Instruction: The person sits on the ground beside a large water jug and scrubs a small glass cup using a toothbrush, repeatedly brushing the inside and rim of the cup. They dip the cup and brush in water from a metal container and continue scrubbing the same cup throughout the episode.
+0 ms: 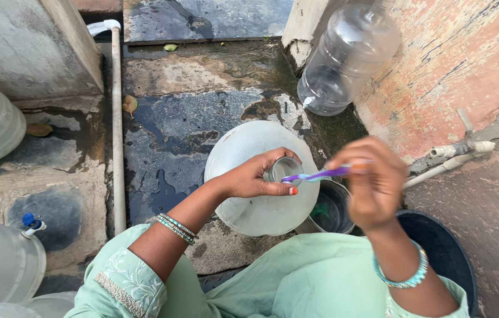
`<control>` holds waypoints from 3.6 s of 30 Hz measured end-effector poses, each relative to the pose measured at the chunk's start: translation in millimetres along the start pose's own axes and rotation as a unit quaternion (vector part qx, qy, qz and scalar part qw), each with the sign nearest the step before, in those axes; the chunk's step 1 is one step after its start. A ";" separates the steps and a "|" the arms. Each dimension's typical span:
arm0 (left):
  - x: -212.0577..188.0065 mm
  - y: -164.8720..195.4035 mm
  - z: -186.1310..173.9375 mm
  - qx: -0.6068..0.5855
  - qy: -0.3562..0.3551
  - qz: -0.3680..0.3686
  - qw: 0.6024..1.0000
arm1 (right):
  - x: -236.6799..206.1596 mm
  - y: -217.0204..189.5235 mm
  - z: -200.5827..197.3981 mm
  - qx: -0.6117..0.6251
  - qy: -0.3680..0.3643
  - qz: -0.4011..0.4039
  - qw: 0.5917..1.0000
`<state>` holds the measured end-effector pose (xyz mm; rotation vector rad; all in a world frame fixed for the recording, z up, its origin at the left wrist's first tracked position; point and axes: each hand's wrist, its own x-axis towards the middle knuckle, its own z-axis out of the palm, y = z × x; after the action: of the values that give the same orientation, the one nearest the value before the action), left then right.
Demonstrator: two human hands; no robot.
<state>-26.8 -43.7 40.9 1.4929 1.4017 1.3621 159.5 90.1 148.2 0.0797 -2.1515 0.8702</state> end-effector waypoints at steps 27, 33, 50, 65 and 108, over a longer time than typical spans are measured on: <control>0.7 -0.8 -6.9 0.016 0.030 -0.037 0.999 | -2.3 20.0 12.0 0.079 0.050 0.071 0.993; 0.4 -1.9 -7.8 -0.009 0.025 -0.018 0.999 | -9.4 31.6 33.6 0.097 -0.034 0.095 0.990; -1.5 5.2 4.2 0.036 0.005 0.002 0.999 | -12.7 20.3 18.9 0.018 0.017 0.005 1.000; 0.3 9.3 -1.1 0.035 0.001 -0.013 0.999 | -15.2 10.4 -3.7 0.060 0.076 -0.004 0.995; -3.2 7.4 -16.2 0.170 0.013 0.081 0.982 | -10.3 38.4 51.8 0.068 -0.131 0.143 0.979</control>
<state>-39.9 -51.1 50.8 1.8506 1.6213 1.2854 120.0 85.5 96.4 -0.0516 -2.3842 1.2318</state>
